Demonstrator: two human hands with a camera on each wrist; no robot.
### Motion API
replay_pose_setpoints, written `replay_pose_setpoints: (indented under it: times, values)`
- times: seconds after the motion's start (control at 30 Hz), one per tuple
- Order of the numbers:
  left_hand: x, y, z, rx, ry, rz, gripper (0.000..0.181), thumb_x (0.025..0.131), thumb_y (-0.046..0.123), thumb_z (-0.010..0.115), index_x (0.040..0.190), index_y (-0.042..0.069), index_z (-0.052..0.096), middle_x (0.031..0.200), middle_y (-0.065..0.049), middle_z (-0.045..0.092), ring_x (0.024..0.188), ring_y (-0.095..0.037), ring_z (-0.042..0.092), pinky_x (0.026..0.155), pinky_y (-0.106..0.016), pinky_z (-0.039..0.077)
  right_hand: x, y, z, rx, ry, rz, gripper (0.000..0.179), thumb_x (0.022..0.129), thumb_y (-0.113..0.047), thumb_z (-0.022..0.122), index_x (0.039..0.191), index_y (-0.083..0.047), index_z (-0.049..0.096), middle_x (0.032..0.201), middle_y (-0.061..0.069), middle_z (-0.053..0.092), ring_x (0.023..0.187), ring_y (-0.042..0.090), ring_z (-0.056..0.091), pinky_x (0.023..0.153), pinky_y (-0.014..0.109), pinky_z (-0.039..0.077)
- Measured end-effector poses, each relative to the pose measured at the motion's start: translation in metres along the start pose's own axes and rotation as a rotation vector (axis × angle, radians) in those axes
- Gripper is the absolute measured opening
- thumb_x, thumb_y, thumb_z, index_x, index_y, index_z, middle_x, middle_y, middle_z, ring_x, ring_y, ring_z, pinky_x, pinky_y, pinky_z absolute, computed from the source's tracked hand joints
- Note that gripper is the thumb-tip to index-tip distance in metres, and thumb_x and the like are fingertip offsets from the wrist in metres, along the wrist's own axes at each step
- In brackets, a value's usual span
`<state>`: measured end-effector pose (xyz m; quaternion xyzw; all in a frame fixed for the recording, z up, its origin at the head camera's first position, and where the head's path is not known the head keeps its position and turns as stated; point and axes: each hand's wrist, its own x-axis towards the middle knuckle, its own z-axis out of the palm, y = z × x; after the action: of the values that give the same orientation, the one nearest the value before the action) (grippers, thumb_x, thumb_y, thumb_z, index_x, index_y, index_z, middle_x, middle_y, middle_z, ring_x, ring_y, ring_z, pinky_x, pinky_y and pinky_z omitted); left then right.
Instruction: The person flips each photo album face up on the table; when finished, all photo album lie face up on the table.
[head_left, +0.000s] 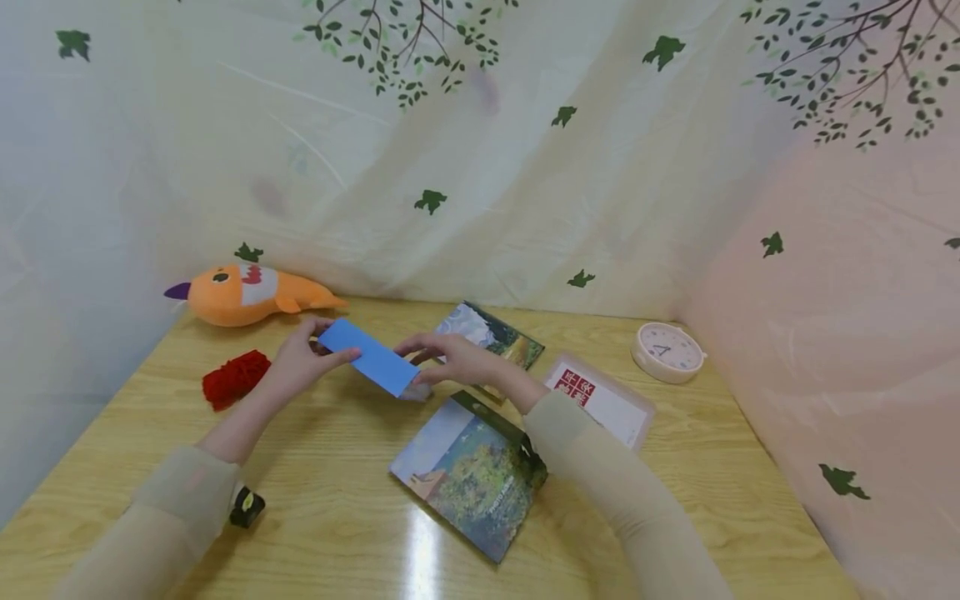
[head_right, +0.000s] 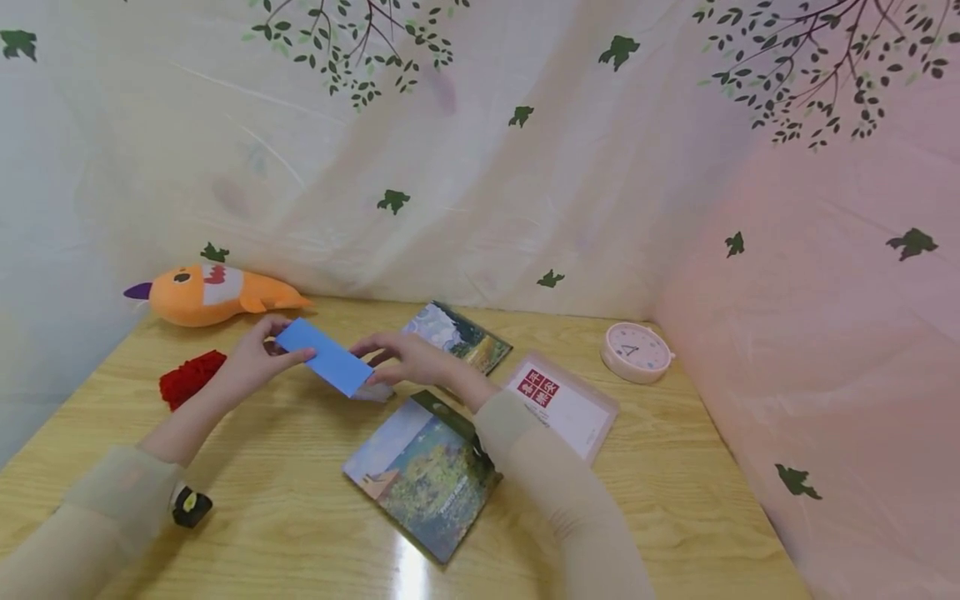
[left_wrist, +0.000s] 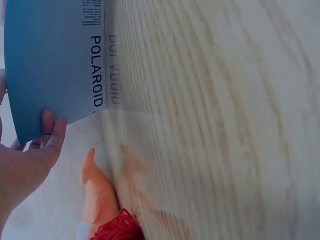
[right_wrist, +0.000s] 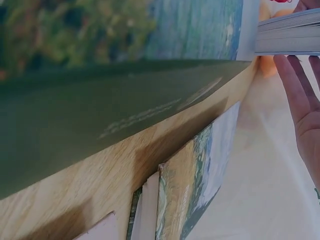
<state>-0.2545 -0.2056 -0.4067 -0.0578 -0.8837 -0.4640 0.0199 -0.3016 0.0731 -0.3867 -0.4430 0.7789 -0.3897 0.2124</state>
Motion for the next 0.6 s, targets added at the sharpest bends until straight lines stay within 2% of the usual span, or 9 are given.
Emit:
replay_pose_setpoints:
  times: [0.13,0.43,0.6]
  values:
    - [0.0,-0.001,-0.002,0.025,-0.031,-0.004,0.082,0.081,0.052,0.068,0.136,0.001,0.036,0.125,-0.023,0.047,0.1,-0.032,0.051,0.074,-0.032,0.048,0.002,0.002,0.0,-0.032,-0.011,-0.002,0.048,0.089,-0.017,0.066,0.134,-0.013,0.05,0.134,0.007,0.053,0.117,0.021,0.056,0.099,0.039,0.045]
    - [0.002,-0.004,-0.006,0.05,-0.086,-0.049,0.091,0.077,0.056,0.069,0.138,0.001,0.03,0.131,-0.026,0.04,0.113,-0.039,0.045,0.089,-0.049,0.046,0.009,0.013,0.003,-0.136,-0.031,0.1,0.045,0.087,-0.027,0.069,0.129,-0.019,0.056,0.129,-0.002,0.058,0.113,0.013,0.058,0.093,0.027,0.048]
    - [0.003,-0.007,-0.007,0.05,-0.112,-0.014,0.085,0.078,0.052,0.07,0.139,0.007,0.031,0.128,-0.025,0.043,0.111,-0.038,0.047,0.088,-0.049,0.046,0.012,0.014,0.005,-0.195,-0.051,0.113,0.051,0.085,-0.03,0.071,0.131,-0.018,0.054,0.129,-0.002,0.057,0.113,0.012,0.056,0.096,0.029,0.046]
